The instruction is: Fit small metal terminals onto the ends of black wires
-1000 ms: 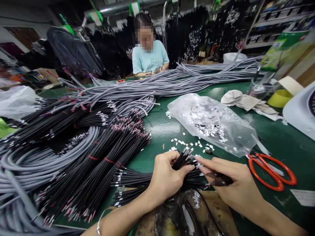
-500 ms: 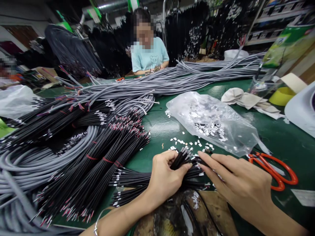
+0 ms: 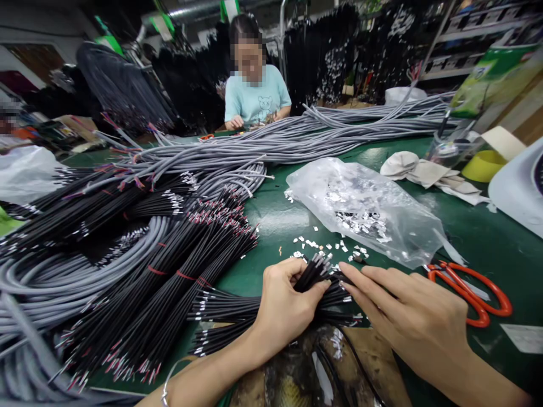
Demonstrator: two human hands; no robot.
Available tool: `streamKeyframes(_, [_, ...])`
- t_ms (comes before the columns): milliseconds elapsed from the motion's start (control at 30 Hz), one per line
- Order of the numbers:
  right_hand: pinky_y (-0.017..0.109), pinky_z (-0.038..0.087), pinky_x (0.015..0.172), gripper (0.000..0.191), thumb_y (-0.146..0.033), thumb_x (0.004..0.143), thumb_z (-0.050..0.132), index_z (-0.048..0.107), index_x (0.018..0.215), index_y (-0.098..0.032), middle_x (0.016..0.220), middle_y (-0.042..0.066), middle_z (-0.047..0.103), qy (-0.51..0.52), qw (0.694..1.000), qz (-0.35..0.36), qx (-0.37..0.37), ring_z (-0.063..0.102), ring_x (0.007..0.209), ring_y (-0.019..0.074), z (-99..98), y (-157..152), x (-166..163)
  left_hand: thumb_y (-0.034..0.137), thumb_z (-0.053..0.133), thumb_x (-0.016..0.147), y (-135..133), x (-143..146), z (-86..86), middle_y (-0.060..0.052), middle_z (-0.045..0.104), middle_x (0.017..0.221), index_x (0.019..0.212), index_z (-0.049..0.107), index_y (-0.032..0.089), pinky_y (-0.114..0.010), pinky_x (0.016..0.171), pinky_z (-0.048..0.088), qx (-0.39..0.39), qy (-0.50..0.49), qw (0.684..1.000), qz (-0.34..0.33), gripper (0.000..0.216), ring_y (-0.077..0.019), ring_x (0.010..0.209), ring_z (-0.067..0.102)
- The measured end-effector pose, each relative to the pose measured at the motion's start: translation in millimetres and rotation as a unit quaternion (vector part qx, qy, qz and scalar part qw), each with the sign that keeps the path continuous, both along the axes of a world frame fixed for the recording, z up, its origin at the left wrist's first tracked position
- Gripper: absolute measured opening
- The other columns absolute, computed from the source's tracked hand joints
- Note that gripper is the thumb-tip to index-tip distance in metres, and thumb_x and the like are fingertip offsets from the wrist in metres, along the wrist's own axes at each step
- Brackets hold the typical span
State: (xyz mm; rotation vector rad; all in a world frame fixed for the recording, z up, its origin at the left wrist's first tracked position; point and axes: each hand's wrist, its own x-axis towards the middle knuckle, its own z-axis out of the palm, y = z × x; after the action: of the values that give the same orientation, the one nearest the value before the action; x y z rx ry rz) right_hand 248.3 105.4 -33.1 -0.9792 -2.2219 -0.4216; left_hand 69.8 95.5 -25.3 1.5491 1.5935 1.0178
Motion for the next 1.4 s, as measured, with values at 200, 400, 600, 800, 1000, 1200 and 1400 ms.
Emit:
streamKeyframes(200, [0.029,0.033,0.054,0.027,-0.021,0.079,0.061,0.063,0.106,-0.019,0.081,0.001,0.069,0.002,1.000,0.005,0.008,0.058,0.062,0.0128,0.2,0,1,0.027,0.062,0.069,0,-1,-1.9,0.005,0.032,0.052,0.050,0.032,0.016,-0.023,0.046,0.023,0.008,0.017,1.000,0.002,0.037,-0.0077,0.051,0.029])
streamKeyframes(400, [0.029,0.033,0.055,0.030,-0.022,0.080,0.061,0.061,0.110,-0.020,0.084,0.001,0.068,-0.012,1.000,-0.003,0.005,0.058,0.065,0.0133,-1.8,0,2,0.027,0.061,0.070,0,-1,-1.7,0.005,0.032,0.052,0.050,0.032,0.016,-0.023,0.046,0.022,0.013,0.024,1.000,-0.005,0.037,-0.0076,0.051,0.030])
streamKeyframes(600, [0.031,0.031,0.053,0.030,-0.021,0.079,0.061,0.061,0.108,-0.019,0.081,0.002,0.069,-0.020,1.000,0.003,0.014,0.057,0.062,0.0140,-0.5,1,0,0.027,0.061,0.070,-1,-1,-2.5,0.005,0.032,0.052,0.050,0.032,0.016,-0.023,0.046,0.022,0.012,0.025,1.000,-0.007,0.037,-0.0078,0.051,0.030])
streamKeyframes(800, [0.031,0.031,0.053,0.032,-0.022,0.078,0.062,0.061,0.110,-0.019,0.082,0.001,0.068,-0.024,1.000,-0.006,0.013,0.057,0.063,0.0142,-2.2,0,3,0.027,0.061,0.070,0,-2,-3.5,0.005,0.031,0.052,0.051,0.031,0.017,-0.023,0.046,0.022,0.006,0.025,1.000,-0.009,0.037,-0.0078,0.051,0.029])
streamKeyframes(1000, [0.030,0.031,0.055,0.031,-0.020,0.077,0.063,0.062,0.108,-0.019,0.081,0.001,0.069,-0.038,0.998,-0.004,0.043,0.054,0.063,0.0136,-3.9,-1,2,0.024,0.062,0.068,0,0,-2.3,0.005,0.032,0.051,0.050,0.031,0.017,-0.023,0.046,0.022,0.016,0.037,0.999,-0.005,0.036,-0.0078,0.050,0.030])
streamKeyframes(1200, [0.028,0.030,0.053,0.025,-0.018,0.082,0.056,0.064,0.105,-0.019,0.078,0.001,0.068,-0.070,0.997,-0.005,0.022,0.054,0.059,0.0121,-5.6,-2,-1,0.022,0.063,0.068,0,0,-1.7,0.005,0.034,0.051,0.048,0.032,0.016,-0.023,0.046,0.021,0.046,0.074,0.996,-0.019,0.037,-0.0077,0.050,0.030])
streamKeyframes(1400, [0.026,0.043,0.060,0.021,-0.029,0.082,0.056,0.064,0.099,-0.021,0.079,0.002,0.064,0.170,0.965,-0.006,-0.200,0.058,0.063,0.0139,3.1,9,1,0.032,0.059,0.074,0,-4,3.8,0.002,0.048,0.051,0.050,0.049,0.014,-0.023,0.048,0.028,-0.028,0.003,0.995,-0.098,0.031,-0.0097,0.051,0.041])
